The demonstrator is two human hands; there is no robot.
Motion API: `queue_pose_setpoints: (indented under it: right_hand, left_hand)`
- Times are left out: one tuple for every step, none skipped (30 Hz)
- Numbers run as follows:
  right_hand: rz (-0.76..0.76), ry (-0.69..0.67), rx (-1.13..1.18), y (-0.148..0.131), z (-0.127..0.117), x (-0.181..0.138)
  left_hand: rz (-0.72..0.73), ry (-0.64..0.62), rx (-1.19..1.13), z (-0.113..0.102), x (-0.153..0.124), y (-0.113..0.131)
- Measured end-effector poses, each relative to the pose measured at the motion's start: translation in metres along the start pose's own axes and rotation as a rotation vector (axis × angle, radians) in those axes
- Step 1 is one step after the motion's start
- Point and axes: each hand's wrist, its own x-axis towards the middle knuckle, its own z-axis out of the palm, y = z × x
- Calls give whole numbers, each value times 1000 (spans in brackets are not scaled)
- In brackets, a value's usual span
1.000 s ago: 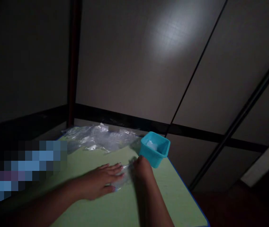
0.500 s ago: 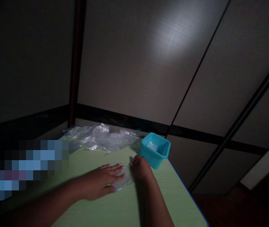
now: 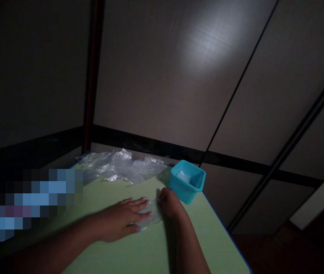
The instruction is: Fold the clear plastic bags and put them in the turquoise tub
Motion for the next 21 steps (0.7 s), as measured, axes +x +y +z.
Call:
queue_pose_setpoints:
  right_hand:
    - [2,4,-11,0,0,0]
    - [2,4,-20,0,1,1]
    - [1,3,-28,0,1,1]
    - [0,2,-35,0,2,2]
    - [0,-1,-43,0,2,2]
    - [2,-2,-50,-1,2,2]
    - [6,-2,-57,-2,2,3]
    - [12,-1,-66,-2,2,3]
    - [16,1,-73,-3,2,3]
    - [18,4,-79,-3,2,3]
    - [18,9,-85,-3,3,3]
    - [16,14,-90,-3,3,3]
    - [12,19,-95,-2,3,3]
    - [7,25,-98,-2,4,3]
    - [5,28,-102,-2,4,3]
    - [6,31,-105,-1,5,3]
    - [8,31,-107,-1,5,3]
    - [14,30,-109,-2,5,3]
    - [21,29,-110,-2,5,3]
    - [29,29,-112,-3,5,2]
    - [37,28,-115,-4,5,2]
  left_hand:
    - [-1,4,-3,0,0,0]
    - [-3,8,-5,-1,0,1]
    - [-4,11,-5,-1,0,1]
    - [-4,12,-3,-1,0,1]
    - [-4,11,0,-1,0,1]
    - [-4,9,3,-1,-1,1]
    - [-4,8,5,-1,-1,1]
    - [-2,7,5,-1,0,1]
    - [-1,7,3,-1,0,1]
    - [1,9,2,-1,0,1]
    - [2,11,0,-1,0,2]
    - [4,11,-3,-1,-1,2]
    - [8,10,-5,-2,-1,2]
    - [12,10,-8,-2,-1,3]
    - [16,7,-11,-3,-1,4]
    - [19,4,-14,-3,0,4]
    - [20,-1,-18,-4,0,5]
    - [18,-7,-22,-4,0,5]
    - [13,-13,-27,-4,0,5]
    - [8,-18,-33,-5,0,4]
    - [3,-21,-38,-5,0,4]
